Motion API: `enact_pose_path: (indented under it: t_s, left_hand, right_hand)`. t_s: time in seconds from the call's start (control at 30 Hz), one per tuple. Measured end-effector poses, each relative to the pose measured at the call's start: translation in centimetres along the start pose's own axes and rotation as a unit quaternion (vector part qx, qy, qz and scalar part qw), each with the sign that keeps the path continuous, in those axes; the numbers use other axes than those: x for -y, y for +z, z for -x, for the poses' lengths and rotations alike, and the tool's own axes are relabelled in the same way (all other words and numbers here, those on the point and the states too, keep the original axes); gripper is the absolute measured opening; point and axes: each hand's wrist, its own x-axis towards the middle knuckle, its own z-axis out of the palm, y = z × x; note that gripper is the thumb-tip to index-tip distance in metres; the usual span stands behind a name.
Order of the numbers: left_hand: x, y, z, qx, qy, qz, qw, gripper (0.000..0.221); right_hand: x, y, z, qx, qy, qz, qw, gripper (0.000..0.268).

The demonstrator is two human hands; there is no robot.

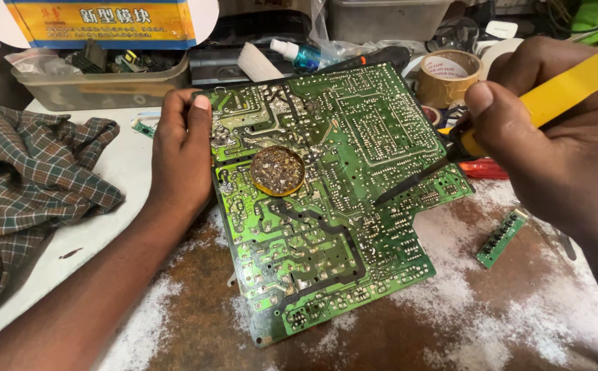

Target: The person uses a soldering iron to apply solder to various points on the back of a large green circuit board.

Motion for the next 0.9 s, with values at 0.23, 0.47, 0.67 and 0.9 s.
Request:
enact_pose_path:
  t_s: [0.23, 0.47, 0.67, 0.9]
  left_hand:
    - [0.3, 0.1, -0.1, -0.001, 0.004, 0.012, 1.000, 0.025]
    - [0.7, 0.1, 0.0, -0.012, 0.042, 0.029, 0.999, 0.024]
    - [0.8, 0.2, -0.1, -0.013, 0.028, 0.037, 0.999, 0.023]
    - [1.4, 0.4, -0.3, -0.022, 0.052, 0.050, 0.997, 0.023]
  right_hand:
    - [0.8, 0.4, -0.1, -0.015, 0.009, 0.004, 1.000, 0.031]
    - [0.6, 0.9, -0.3, -0.047, 0.019, -0.005, 0.999, 0.032]
    - [1.1, 1.6, -0.5, -0.078, 0.048, -0.023, 0.996, 0.032]
    - [2.4, 1.3, -0.6, -0.059, 0.056, -0.014, 0.997, 0.028]
